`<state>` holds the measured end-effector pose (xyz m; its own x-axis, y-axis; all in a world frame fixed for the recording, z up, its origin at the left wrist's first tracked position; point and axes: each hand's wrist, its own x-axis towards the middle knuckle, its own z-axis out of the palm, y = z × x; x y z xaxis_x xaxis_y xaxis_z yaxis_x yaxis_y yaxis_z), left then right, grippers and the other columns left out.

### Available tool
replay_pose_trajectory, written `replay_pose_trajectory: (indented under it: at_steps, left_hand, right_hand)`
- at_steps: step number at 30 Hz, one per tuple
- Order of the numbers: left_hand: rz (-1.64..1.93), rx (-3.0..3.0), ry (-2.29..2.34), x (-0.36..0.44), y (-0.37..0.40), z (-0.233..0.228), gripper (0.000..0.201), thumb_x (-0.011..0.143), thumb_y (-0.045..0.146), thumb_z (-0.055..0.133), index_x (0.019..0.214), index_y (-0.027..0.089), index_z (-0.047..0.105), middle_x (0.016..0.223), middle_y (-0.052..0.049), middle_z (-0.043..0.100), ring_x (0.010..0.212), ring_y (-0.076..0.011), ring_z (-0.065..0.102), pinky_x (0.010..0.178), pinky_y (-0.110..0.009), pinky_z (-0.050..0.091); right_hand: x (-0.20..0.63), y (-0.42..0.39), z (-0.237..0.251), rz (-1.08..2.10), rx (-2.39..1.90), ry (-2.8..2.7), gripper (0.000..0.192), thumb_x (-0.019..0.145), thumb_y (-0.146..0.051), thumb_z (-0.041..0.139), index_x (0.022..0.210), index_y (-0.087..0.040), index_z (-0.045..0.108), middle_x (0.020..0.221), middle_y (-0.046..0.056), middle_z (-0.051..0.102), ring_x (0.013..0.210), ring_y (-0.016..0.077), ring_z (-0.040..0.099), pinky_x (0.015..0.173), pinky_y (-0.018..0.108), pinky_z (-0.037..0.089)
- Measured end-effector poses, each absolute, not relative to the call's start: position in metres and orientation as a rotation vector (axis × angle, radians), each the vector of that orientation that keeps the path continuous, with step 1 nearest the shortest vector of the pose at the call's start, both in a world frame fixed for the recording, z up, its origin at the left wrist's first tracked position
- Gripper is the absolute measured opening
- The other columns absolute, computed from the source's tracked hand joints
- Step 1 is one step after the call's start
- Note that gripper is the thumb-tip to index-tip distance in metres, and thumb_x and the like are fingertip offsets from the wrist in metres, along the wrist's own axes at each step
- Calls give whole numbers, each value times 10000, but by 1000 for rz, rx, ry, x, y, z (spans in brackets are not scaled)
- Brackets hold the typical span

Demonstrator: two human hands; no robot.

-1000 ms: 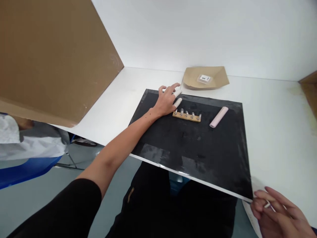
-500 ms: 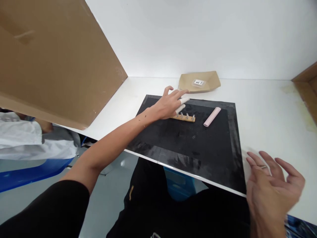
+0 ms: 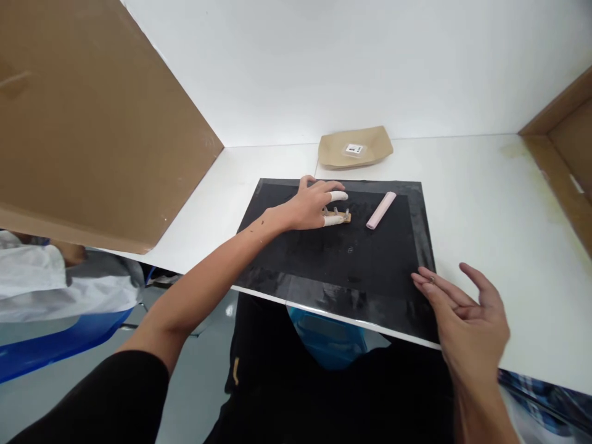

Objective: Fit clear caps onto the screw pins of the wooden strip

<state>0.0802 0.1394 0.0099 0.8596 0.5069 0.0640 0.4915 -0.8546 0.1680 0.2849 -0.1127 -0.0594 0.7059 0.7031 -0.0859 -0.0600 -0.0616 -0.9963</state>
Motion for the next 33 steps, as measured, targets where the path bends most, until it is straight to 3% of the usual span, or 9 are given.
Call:
replay_pose_trajectory:
  at_steps: [6,14,19,28,33]
  left_hand:
    - [1,2873,811,68,148,8,369,892,374,696,1227,223,659,1428,-105,594,1288,-286,529,1099,-478,165]
    - [32,2838,950,55,150,2,473,855,359,756,1291,230,624,1457,-101,567,1354,-314,460,1079,-472,193]
    - [25,2735,1027,38,154,8,453,836,459,756,1221,239,662,1437,-92,588,1333,-317,470,1054,-471,197]
    - [86,2590,1117,22,158,-5,317,789,383,802,1060,236,726,1429,-77,598,1379,-354,402,1071,-523,182]
    - [169,2511,1141,22,157,-19,201,847,362,757,1011,247,737,1408,-53,624,1367,-329,430,1084,-539,205]
  right_hand:
    - [282,-107,-55,693,-1551,-508,623,737,-397,881,1280,-257,610,954,30,785,891,209,773,936,341,616]
    - [281,-109,-56,711,-1618,-575,449,732,-430,878,1088,-230,690,921,24,785,821,163,772,820,180,610]
    - [281,-109,-59,688,-1624,-608,385,756,-451,856,1013,-205,709,937,45,784,818,171,773,818,182,613]
    - [278,-108,-54,665,-1632,-602,401,738,-472,863,986,-196,710,920,38,780,792,149,768,798,154,607]
    - [277,-108,-54,655,-1657,-597,419,723,-501,865,973,-204,709,915,29,777,772,135,762,785,145,604]
